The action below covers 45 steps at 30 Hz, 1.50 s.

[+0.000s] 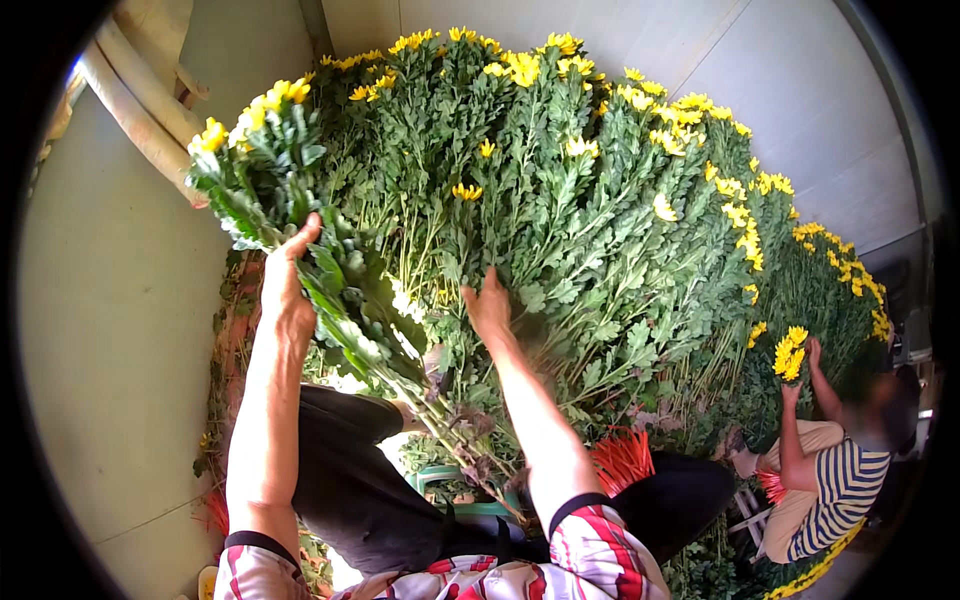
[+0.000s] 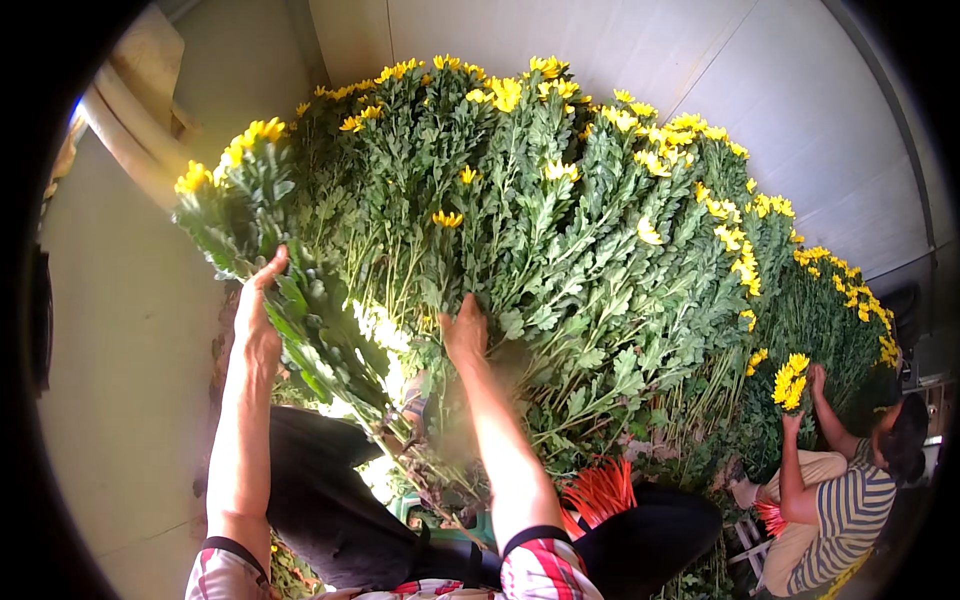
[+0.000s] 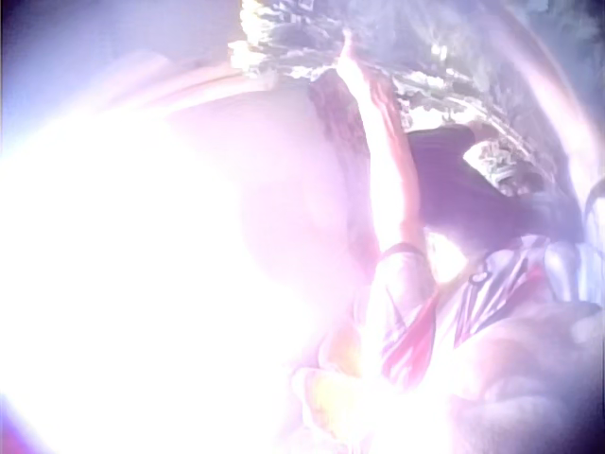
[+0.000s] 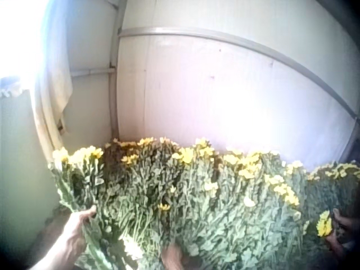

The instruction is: The person ties bunches of yellow flowers together by hand using red ties. They gather several flowers from a pile on the floor, align the stems, and wrap a red tie around the stems to secure them.

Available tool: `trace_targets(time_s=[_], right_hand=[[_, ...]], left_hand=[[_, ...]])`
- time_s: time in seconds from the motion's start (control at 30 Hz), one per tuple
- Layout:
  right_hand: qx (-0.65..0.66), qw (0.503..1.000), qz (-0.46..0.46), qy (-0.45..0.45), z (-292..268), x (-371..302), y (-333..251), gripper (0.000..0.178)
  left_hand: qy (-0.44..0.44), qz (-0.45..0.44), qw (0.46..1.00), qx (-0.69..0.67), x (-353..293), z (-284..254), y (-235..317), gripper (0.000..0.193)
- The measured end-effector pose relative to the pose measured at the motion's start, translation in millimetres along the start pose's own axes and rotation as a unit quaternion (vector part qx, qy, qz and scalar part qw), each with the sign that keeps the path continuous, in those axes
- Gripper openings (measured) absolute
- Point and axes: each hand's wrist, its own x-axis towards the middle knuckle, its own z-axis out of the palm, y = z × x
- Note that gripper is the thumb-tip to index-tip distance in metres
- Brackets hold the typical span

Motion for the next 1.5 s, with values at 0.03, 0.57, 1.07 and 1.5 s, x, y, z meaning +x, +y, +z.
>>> trace_targets(time_s=[0.03, 0.57, 1.07, 1.5], right_hand=[[0.06, 0.963, 0.161, -0.205, 2.9, 2.2, -22.5, 0.056], [0.2, 0.959, 0.104, 0.174, -121.8, -31.3, 11.8, 0.037], [0.618, 0.671, 0.381, 0.148, -97.1, 19.6, 119.5, 0.061], [0.597, 0.801, 0.014, -0.031, -308.2, -26.0, -40.7, 0.033]], left_hand=[[0.03, 0.012, 0.999, 0.0, -0.3, -4.7, 0.9, 0.023], [-0.07, -0.015, 0.997, 0.043, -26.8, 39.1, -19.6, 0.02], [-0.147, -0.068, 0.983, 0.089, -25.0, 79.3, -65.3, 0.023], [-0.251, -0.032, 0.967, 0.043, -40.3, 98.6, -69.4, 0.038]])
